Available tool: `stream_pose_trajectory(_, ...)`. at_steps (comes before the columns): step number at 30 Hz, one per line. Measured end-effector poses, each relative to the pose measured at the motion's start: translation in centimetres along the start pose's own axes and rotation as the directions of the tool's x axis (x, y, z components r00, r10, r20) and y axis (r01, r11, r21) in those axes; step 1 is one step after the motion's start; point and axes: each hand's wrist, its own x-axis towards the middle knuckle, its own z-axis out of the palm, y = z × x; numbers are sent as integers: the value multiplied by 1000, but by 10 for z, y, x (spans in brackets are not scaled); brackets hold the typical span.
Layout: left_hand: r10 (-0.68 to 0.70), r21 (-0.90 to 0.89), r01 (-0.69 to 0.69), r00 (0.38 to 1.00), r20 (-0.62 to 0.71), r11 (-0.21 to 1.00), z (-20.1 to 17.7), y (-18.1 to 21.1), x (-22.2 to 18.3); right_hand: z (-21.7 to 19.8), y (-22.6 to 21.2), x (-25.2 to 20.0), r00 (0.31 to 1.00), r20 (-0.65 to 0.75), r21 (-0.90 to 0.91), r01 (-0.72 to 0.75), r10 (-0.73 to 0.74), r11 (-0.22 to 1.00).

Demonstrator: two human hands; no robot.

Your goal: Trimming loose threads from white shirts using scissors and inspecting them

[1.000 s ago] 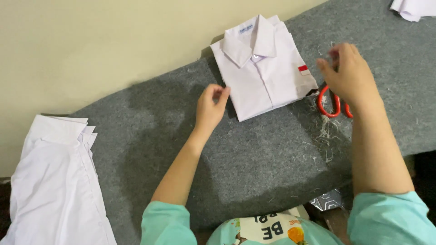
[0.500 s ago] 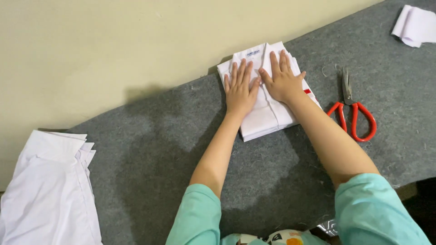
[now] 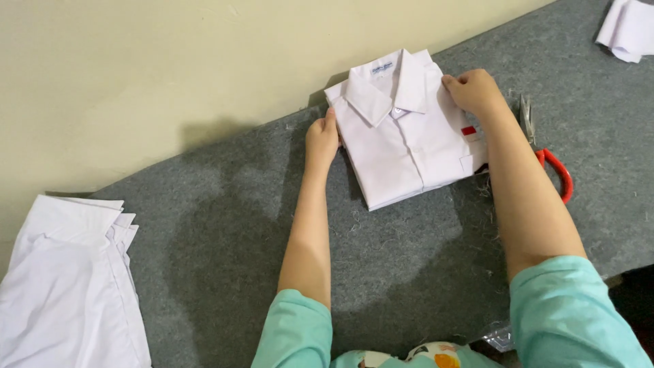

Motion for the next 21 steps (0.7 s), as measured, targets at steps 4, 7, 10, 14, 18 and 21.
stream_pose_trajectory(4,-42,-397,71,996,81,915,7,-25,19,-1,-16,-17,999,39,-28,-5,6,1000)
stream_pose_trajectory(7,-8,-310,14,1000,22,950,8,-18,13,2,-16,-26,998,11,-48,69,-68,996)
stream_pose_trajectory(10,165,-281,-197,977,-133,939,16,-33,24,11,3,-18,950,-184,133,278,-252,951)
stream_pose_trajectory(14,189,-274,-261,946,-264,926,25,-50,33,20,18,-4,934,-192,167,333,-300,928)
stream_pose_trajectory(18,331,-131,-380,897,-294,915,27,-39,22,20,13,7,958,-31,-21,283,-284,959)
stream_pose_trajectory(21,284,-176,-351,903,-322,920,23,-31,17,-7,-39,-41,989,-48,-49,139,-142,989)
